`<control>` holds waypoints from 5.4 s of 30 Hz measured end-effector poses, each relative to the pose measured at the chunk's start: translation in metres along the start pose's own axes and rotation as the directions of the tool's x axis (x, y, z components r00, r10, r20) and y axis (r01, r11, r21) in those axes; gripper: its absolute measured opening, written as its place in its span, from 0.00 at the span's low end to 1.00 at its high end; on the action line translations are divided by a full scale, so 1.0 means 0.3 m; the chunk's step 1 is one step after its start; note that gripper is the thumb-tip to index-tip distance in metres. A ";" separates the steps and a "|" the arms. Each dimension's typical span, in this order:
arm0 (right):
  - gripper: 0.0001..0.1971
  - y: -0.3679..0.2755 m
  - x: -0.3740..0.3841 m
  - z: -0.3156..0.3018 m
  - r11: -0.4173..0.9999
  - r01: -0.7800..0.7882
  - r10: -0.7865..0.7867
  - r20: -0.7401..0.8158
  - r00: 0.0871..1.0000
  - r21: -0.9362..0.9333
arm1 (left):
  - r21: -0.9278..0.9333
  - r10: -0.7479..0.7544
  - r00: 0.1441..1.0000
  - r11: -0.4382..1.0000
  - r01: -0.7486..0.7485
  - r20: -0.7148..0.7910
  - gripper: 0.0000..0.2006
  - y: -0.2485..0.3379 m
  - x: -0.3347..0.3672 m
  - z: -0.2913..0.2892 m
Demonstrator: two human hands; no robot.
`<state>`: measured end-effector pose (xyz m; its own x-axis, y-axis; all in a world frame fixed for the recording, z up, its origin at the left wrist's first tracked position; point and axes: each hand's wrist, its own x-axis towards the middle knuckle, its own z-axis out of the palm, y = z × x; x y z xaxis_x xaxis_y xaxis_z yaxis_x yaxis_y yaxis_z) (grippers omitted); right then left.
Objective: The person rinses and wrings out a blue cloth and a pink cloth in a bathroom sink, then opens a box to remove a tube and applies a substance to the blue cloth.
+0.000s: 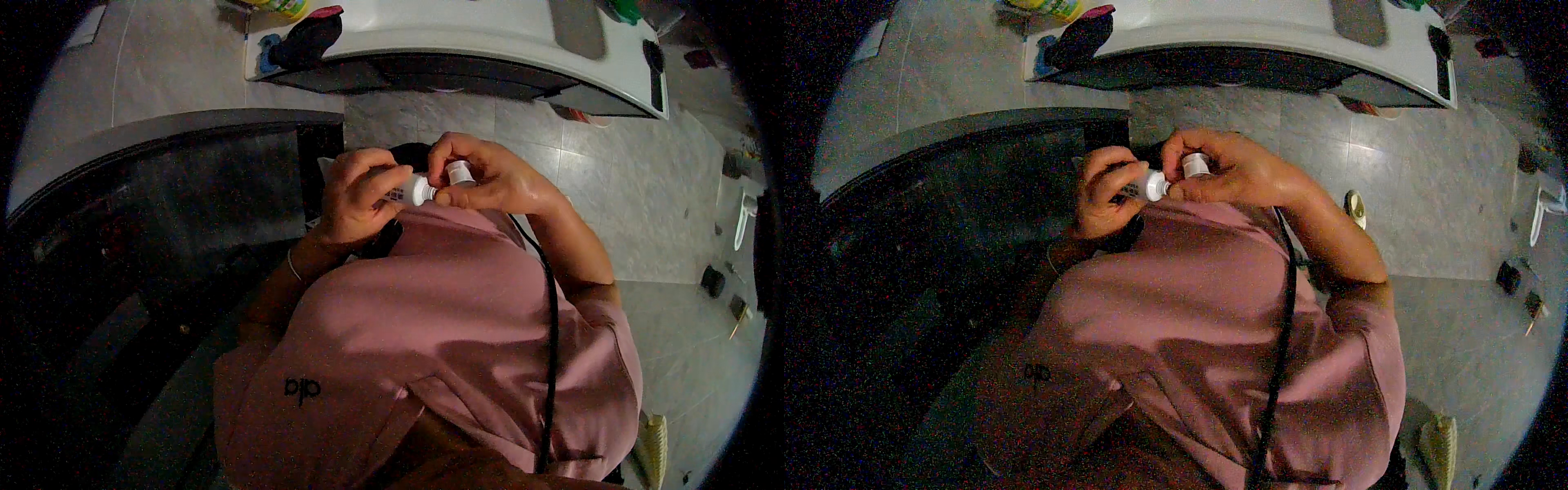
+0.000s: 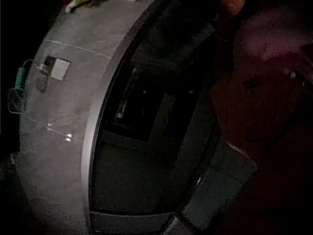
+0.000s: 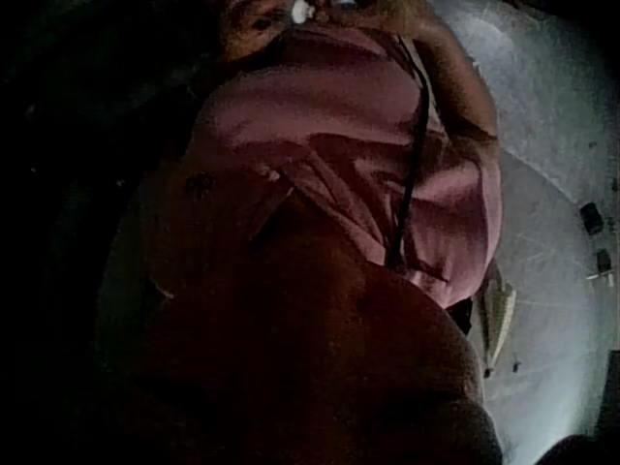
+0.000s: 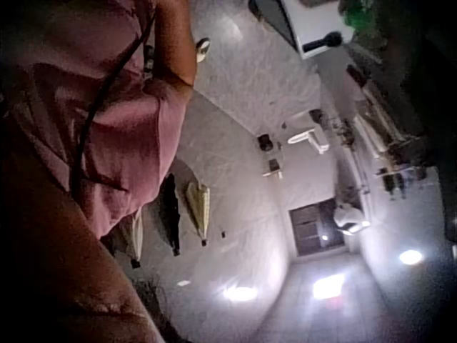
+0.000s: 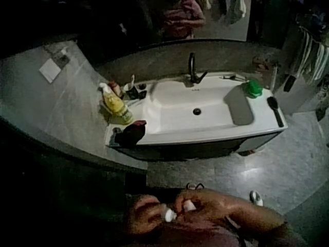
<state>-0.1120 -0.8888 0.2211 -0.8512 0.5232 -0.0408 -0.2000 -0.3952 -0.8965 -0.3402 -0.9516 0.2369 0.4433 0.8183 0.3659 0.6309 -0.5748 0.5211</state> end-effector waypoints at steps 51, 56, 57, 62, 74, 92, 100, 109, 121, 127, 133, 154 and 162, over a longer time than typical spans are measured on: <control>0.07 -0.029 -0.118 -0.016 0.785 0.257 -0.310 0.002 0.951 -0.564 | -0.100 -0.071 0.997 0.992 0.071 0.010 0.25 0.093 0.013 0.074; 0.07 -0.035 -0.118 -0.047 0.801 0.231 -0.223 0.084 0.971 -0.552 | -0.095 -0.034 0.998 0.995 0.039 0.049 0.24 0.107 0.044 0.076; 0.07 -0.037 -0.117 -0.046 0.801 0.232 -0.223 0.085 0.971 -0.552 | -0.103 -0.031 0.998 0.994 0.036 0.054 0.24 0.108 0.046 0.077; 0.07 -0.027 -0.105 -0.021 0.852 0.147 -0.170 0.000 0.985 -0.503 | -0.119 -0.039 0.997 0.992 0.046 0.061 0.24 0.100 0.043 0.071; 0.07 -0.008 -0.075 0.039 0.793 0.157 -0.269 -0.108 0.957 -0.589 | -0.099 -0.094 0.995 0.991 0.095 0.023 0.24 0.068 0.008 0.021; 0.10 -0.022 -0.083 0.027 0.575 -0.019 -0.385 -0.292 0.875 -0.818 | 0.095 -0.185 0.973 0.980 0.173 0.138 0.26 0.109 0.085 0.047; 0.08 -0.019 -0.068 0.055 0.731 -0.140 -0.208 -0.413 0.887 -0.668 | 0.113 -0.261 0.952 0.963 0.245 0.158 0.26 0.114 0.066 0.036; 0.06 0.011 -0.047 0.072 0.875 -0.087 -0.137 -0.414 0.900 -0.477 | 0.092 -0.290 0.938 0.957 0.277 0.189 0.27 0.103 0.047 -0.001; 0.05 -0.035 -0.092 0.083 0.830 -0.007 -0.209 -0.323 0.923 -0.558 | 0.067 -0.306 0.941 0.952 0.299 0.143 0.27 0.131 0.015 0.022; 0.06 -0.046 -0.107 0.079 0.863 -0.073 -0.130 -0.359 0.924 -0.500 | 0.045 -0.402 0.905 0.915 0.400 0.141 0.25 0.148 0.014 0.021; 0.06 -0.027 -0.094 0.057 0.596 0.055 -0.288 -0.150 0.946 -0.801 | 0.056 -0.376 0.918 0.927 0.372 0.127 0.25 0.145 0.013 0.027; 0.10 -0.028 -0.078 0.072 0.024 0.418 -0.580 0.328 0.745 -0.908 | 0.042 -0.338 0.928 0.941 0.336 0.158 0.20 0.176 0.006 0.011; 0.12 -0.024 -0.069 0.070 -0.070 0.465 -0.606 0.408 0.683 -0.883 | -0.153 -0.378 0.922 0.909 0.387 0.087 0.20 0.180 -0.015 0.037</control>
<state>-0.1031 -0.9127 0.2377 -0.6576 0.2891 0.6957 0.0465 0.9372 -0.3456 -0.3011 -0.9862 0.2549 0.2258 0.9714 0.0736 0.6475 -0.2061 0.7336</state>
